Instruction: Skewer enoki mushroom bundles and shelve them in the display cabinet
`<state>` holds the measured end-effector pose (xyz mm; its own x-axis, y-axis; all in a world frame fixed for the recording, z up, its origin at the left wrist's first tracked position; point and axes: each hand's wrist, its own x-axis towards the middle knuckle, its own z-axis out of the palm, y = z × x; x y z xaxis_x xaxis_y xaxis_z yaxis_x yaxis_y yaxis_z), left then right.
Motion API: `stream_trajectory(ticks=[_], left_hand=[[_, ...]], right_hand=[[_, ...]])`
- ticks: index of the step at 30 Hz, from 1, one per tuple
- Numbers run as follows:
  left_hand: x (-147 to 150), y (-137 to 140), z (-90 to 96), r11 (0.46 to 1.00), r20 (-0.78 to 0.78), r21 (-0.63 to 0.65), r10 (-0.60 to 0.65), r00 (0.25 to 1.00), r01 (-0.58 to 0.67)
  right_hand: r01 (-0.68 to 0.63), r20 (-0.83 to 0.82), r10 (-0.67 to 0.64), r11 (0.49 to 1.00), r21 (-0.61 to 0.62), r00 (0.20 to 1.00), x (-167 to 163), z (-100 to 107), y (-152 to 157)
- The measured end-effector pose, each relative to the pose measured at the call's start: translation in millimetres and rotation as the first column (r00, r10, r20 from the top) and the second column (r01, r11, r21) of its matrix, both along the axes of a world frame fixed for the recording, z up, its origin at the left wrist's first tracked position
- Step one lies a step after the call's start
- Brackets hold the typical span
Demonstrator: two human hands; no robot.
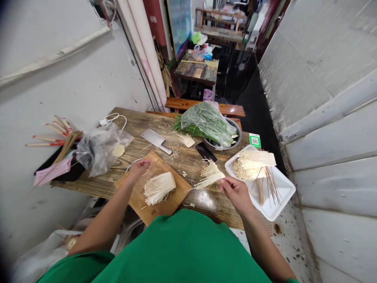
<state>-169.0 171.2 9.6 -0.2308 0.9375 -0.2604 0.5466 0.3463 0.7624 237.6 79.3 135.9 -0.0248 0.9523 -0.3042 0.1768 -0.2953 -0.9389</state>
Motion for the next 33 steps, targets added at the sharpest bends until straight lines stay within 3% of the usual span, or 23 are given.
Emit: stream_trajectory(ticks=[6,11,13,16,19,23,28,33], left_hand=[[16,-10,36.6,0.999,0.459,0.029,0.013,0.888,-0.029],[44,-24,75.7,1.000,0.742,-0.007,0.019,0.670,-0.020],[59,-30,89.2,1.000,0.738,-0.010,0.023,0.675,-0.022],[81,-37,107.5,0.998,0.637,0.060,-0.042,0.769,0.004],[100,-44,123.8,0.992,0.590,0.109,-0.111,0.800,0.057],[119,-50,136.5,0.993,0.638,0.098,-0.117,0.762,0.070],[132,-53,137.8,0.998,0.738,0.065,-0.053,0.672,0.007],[139,-55,140.6,0.999,0.761,0.033,-0.021,0.648,-0.007]], right_hand=[[-0.002,-0.010,0.002,1.000,-0.007,1.000,0,-4,0],[-0.100,0.008,0.100,0.995,-0.001,0.995,-15,0,-1],[-0.158,0.035,0.157,0.987,0.012,0.987,-23,3,-1],[-0.222,0.071,0.220,0.975,0.030,0.973,-33,11,-1],[-0.280,0.072,0.277,0.959,0.042,0.958,-41,18,-2],[-0.330,0.091,0.325,0.942,0.059,0.942,-45,23,-3],[-0.372,0.104,0.364,0.925,0.078,0.926,-45,25,-4],[-0.408,0.126,0.396,0.909,0.083,0.909,-44,30,-4]])
